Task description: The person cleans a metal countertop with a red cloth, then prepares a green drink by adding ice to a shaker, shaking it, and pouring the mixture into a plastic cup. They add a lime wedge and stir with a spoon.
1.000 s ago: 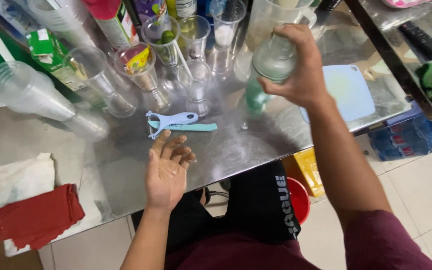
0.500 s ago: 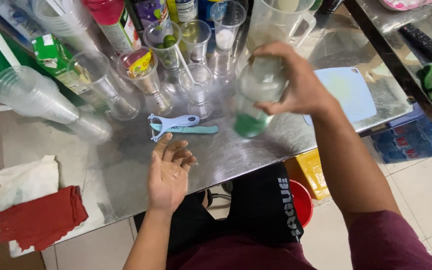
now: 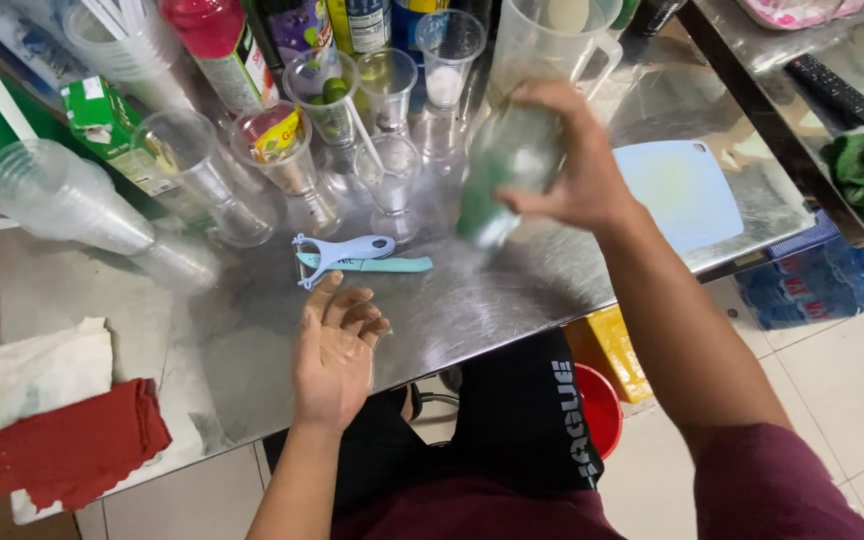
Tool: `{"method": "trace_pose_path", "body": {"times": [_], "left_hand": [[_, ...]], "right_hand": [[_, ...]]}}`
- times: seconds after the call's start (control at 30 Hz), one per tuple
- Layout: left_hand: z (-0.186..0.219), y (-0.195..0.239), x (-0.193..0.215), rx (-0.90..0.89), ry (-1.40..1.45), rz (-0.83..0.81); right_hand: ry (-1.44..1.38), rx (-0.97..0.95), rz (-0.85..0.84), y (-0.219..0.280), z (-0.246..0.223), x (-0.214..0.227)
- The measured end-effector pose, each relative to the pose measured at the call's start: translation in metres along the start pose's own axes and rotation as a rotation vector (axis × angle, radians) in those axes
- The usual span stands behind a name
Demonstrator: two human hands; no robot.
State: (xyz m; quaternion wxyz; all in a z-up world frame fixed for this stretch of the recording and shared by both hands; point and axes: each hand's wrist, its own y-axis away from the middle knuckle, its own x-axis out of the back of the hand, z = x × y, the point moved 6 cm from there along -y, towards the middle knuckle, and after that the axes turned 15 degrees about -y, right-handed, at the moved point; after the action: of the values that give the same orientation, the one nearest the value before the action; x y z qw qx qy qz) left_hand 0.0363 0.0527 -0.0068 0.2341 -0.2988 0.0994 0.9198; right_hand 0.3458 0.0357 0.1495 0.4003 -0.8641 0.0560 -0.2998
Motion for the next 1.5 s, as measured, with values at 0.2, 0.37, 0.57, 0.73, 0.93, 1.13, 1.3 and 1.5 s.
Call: {"method": "trace_pose_path", "body": {"times": [0.2,0.37,0.57,0.73,0.93,1.13,1.3,1.5], "left_hand": [[-0.003,0.004,0.002,-0.003,0.017,-0.027],[-0.002,0.0,0.003,-0.01,0.004,-0.008],[-0.008,-0.002,-0.011,-0.091,-0.322,-0.019],[0.013,0.008,-0.046,-0.262,-0.751,-0.067],[0.023,-0.005,-0.055,-0.511,-0.452,0.116],[0.05,-0.008,-0.021,-0.528,-0.255,0.465],[0.037,-0.005,-0.054,-0.479,-0.468,0.419],[0.013,0.001,0.018,-0.253,-0.284,1.0]], "right_hand": [[-0.086,-0.182,-0.143,0.002,0.004,-0.005],[-0.241,-0.208,0.04,0.015,0.002,-0.02],[-0.256,-0.387,0.279,0.029,0.006,-0.041],[-1.332,-0.722,1.019,0.039,-0.015,-0.09],[-1.362,-0.921,1.161,0.058,-0.071,-0.171],[-0.85,-0.878,0.825,0.051,-0.087,-0.139],[-0.814,-0.655,1.267,0.066,-0.081,-0.146],[-0.722,-0.593,0.726,0.054,-0.111,-0.17]]}}
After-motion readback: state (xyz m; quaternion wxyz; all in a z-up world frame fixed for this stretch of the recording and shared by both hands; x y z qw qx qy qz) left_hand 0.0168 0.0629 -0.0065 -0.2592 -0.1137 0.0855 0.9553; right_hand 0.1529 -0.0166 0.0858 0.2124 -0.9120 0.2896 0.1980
